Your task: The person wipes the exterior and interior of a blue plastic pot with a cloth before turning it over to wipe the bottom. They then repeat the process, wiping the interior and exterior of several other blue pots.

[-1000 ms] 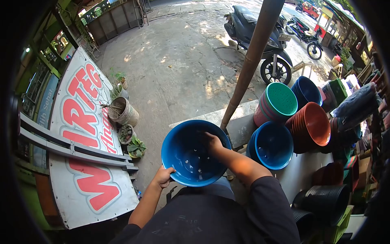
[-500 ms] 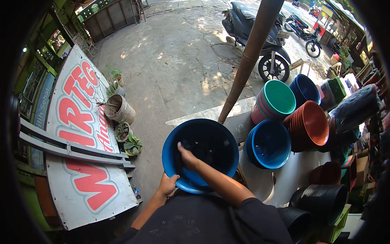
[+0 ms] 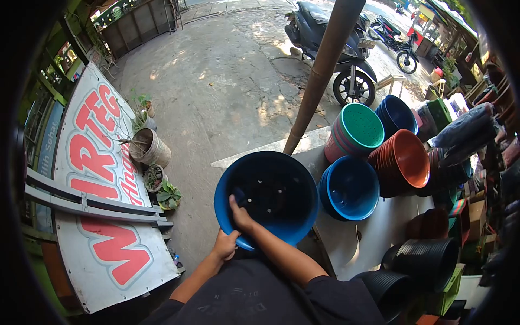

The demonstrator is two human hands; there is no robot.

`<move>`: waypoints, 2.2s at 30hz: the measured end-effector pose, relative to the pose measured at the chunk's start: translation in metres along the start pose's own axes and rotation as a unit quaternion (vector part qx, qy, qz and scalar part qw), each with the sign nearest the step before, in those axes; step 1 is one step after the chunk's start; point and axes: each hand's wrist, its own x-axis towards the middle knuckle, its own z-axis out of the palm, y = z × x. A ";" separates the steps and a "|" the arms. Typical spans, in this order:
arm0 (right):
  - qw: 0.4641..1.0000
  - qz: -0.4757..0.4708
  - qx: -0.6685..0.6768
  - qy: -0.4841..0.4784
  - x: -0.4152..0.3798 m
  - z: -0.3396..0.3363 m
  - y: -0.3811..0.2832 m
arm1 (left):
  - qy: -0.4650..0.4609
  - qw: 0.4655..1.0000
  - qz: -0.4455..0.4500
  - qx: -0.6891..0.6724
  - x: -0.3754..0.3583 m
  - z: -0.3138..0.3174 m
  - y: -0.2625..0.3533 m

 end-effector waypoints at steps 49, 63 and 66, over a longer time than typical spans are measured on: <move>0.930 -0.097 0.356 -0.014 -0.018 -0.031 -0.109 | -0.039 0.977 0.172 0.123 0.014 -0.016 0.059; 0.977 -0.039 0.203 -0.044 -0.038 -0.046 -0.079 | -0.141 0.958 0.147 0.199 0.011 -0.014 0.070; 0.915 -0.083 0.396 0.006 -0.042 -0.045 -0.104 | -0.126 0.955 0.152 0.221 0.021 -0.008 0.048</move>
